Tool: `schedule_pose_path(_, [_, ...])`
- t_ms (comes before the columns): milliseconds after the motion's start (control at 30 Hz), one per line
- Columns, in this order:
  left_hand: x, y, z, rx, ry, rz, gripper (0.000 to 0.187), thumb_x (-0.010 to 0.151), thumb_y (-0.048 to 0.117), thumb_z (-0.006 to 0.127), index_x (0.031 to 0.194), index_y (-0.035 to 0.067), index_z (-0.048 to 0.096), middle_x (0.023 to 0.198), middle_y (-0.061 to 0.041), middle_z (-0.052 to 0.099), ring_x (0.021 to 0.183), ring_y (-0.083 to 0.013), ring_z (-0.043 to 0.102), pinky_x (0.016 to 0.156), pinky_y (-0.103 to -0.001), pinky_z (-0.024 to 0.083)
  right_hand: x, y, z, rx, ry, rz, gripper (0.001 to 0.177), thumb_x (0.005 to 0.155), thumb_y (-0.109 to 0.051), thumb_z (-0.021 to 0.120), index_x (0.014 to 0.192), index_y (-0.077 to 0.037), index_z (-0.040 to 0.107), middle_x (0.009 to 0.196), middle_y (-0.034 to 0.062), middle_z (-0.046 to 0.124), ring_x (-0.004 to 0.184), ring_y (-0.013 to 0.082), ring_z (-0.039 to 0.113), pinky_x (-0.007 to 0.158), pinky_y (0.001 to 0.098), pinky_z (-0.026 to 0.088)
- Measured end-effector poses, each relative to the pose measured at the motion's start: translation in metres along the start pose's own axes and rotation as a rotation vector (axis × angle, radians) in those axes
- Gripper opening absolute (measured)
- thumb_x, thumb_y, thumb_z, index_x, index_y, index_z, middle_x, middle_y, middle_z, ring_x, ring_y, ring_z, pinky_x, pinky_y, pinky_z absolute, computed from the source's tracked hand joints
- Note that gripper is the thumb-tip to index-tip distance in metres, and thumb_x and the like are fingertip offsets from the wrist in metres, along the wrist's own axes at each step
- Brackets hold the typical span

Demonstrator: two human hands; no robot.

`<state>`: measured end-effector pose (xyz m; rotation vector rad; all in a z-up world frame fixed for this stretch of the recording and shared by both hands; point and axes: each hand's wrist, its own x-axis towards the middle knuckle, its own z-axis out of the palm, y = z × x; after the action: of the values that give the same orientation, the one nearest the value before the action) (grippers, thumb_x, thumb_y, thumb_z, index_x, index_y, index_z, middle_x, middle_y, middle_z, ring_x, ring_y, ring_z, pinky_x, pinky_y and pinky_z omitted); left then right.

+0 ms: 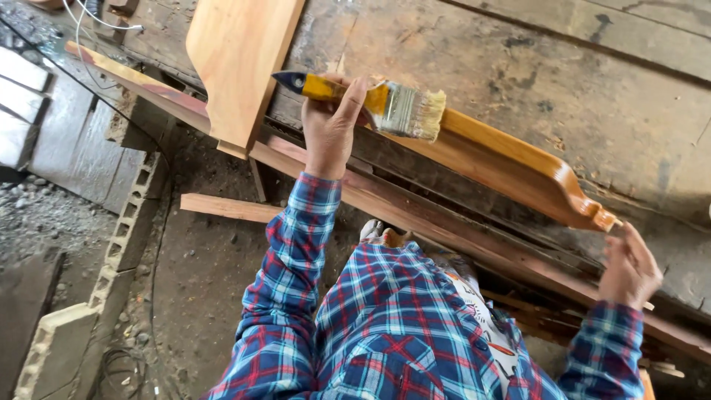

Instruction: The person applies a brown liquid finish to a curved wooden board using a yellow-handled brush. They dip the brush into a container to reload the finish and continue brushing the surface of the wood.

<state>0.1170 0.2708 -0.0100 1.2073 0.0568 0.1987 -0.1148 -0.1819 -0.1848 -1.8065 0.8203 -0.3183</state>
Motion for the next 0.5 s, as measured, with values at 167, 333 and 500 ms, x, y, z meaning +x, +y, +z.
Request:
schedule_pose_path(167, [0.021,-0.006,-0.046,0.011,0.068,0.014,0.018,0.092,0.014,0.074,0.085,0.01,0.057,0.06,-0.003,0.058,0.042,-0.0145,0.058,0.04,-0.028,0.053,-0.015,-0.013,-0.017,0.018,0.345,0.074,0.038,0.105,-0.008,0.065,0.143,-0.012,0.068,0.099,-0.0004,0.075,0.068,-0.0019,0.062,0.061,0.0124,0.055])
schedule_pose_path(333, [0.031,0.002,-0.048,-0.03,-0.018,0.049,0.012,0.097,0.017,0.068,0.093,0.011,0.058,0.069,-0.002,0.06,0.05,-0.0136,0.062,0.047,-0.028,0.058,-0.049,-0.068,0.005,-0.056,0.442,-0.113,0.024,0.107,-0.006,0.061,0.13,-0.006,0.07,0.125,0.0077,0.069,0.077,0.0022,0.061,0.062,0.0156,0.047])
schedule_pose_path(500, [0.044,-0.003,-0.026,-0.013,-0.16,-0.018,0.017,0.096,0.03,0.067,0.095,0.014,0.059,0.084,-0.002,0.066,0.068,-0.0123,0.067,0.054,-0.026,0.061,-0.074,-0.127,0.043,-0.144,0.545,-0.174,0.008,0.1,-0.009,0.063,0.104,-0.012,0.07,0.139,0.007,0.073,0.081,0.0034,0.063,0.068,0.0175,0.051])
